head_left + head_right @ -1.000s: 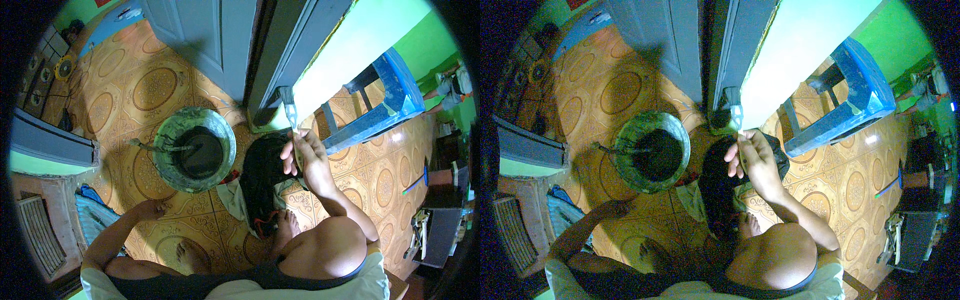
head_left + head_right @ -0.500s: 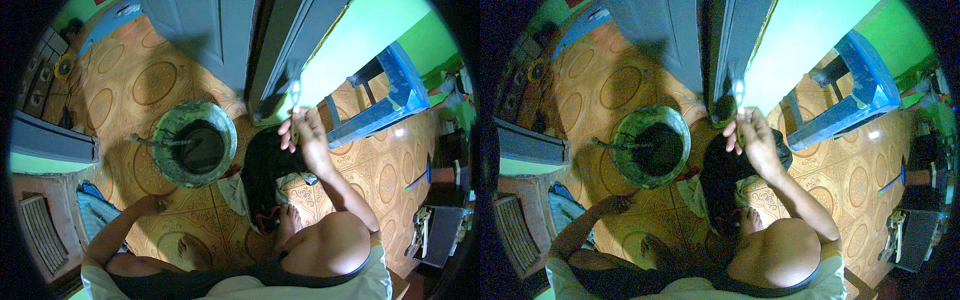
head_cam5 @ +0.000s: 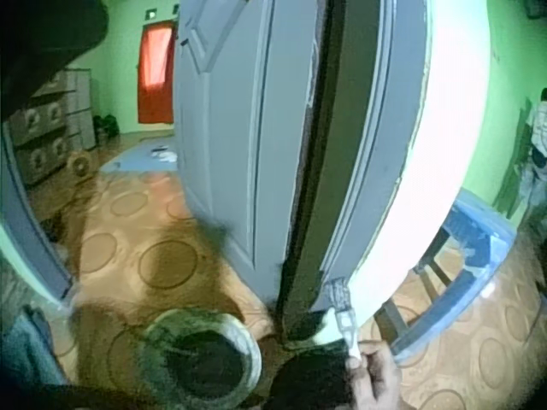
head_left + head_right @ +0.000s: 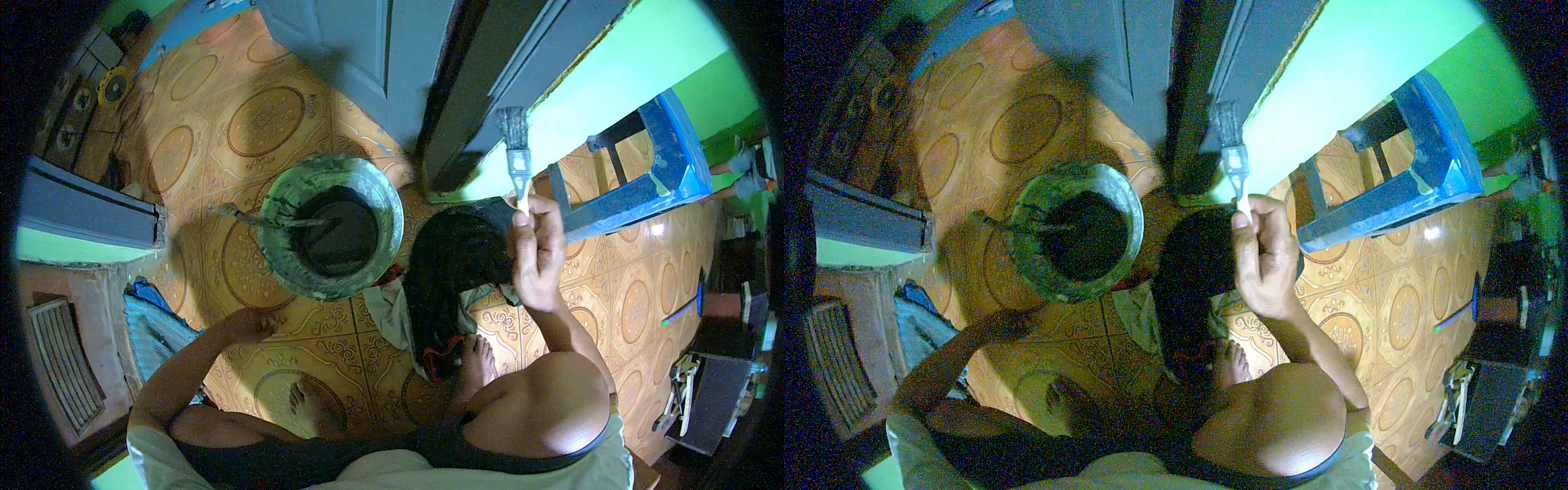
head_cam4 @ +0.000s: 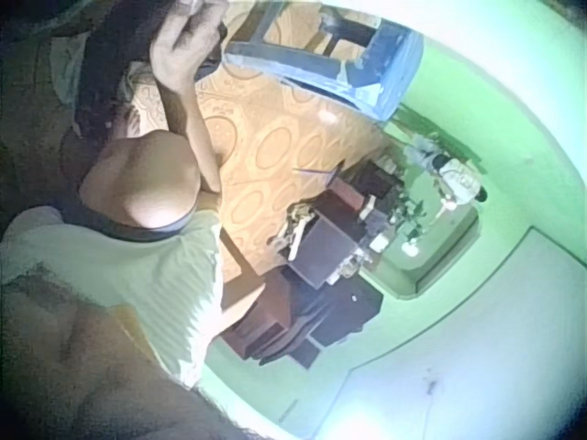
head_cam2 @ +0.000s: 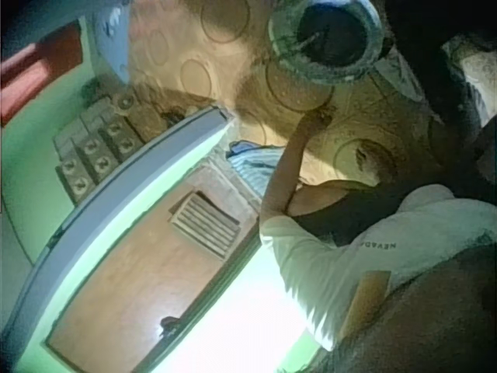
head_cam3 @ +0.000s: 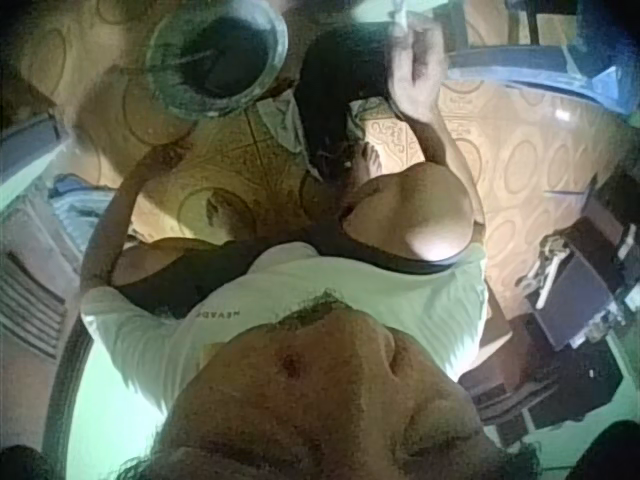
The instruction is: The person paints the lower section of a door frame using a paintbrush and a bucket of dark paint. They repeatedly dip the brush into the bucket and apply paint to the vertical and horizontal edges of the frame. The person moves the bucket to a different location to continue painting the upper section of the door frame.
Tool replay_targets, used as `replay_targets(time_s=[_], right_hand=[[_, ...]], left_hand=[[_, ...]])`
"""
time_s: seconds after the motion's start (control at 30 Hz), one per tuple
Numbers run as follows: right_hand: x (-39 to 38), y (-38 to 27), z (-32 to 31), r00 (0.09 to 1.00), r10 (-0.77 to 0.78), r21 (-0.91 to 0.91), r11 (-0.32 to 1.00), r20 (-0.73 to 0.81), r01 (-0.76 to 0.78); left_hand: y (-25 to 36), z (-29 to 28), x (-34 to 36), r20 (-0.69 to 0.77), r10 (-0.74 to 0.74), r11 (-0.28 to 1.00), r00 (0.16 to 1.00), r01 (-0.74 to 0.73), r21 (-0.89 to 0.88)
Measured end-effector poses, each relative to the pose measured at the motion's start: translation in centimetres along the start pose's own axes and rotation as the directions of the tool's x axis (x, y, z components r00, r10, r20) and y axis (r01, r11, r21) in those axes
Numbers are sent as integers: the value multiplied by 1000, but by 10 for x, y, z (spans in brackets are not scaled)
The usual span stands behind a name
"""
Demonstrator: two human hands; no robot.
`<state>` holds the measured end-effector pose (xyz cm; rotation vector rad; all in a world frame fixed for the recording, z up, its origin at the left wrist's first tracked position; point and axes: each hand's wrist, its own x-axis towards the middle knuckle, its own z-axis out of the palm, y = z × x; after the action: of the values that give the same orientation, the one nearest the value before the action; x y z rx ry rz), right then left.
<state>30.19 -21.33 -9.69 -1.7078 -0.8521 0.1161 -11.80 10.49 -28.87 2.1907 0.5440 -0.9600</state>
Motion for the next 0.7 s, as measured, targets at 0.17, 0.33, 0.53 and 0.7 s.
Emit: replay_targets(time_s=[0.17,0.33,0.53,0.7], right_hand=[[7,-19,-3,995,-98,-285,954,4,95],[26,-35,6,948,-316,-388,878,-36,278],[33,-40,14,963,-271,-577,785,7,225],[15,-23,13,992,-61,-603,790,112,116]], left_hand=[[-19,7,5,25,40,999,999,-39,-23],[-32,21,0,-83,151,987,985,-147,59],[33,-25,-32,26,-38,999,999,37,37],[31,-22,-32,32,-81,997,996,81,-2]])
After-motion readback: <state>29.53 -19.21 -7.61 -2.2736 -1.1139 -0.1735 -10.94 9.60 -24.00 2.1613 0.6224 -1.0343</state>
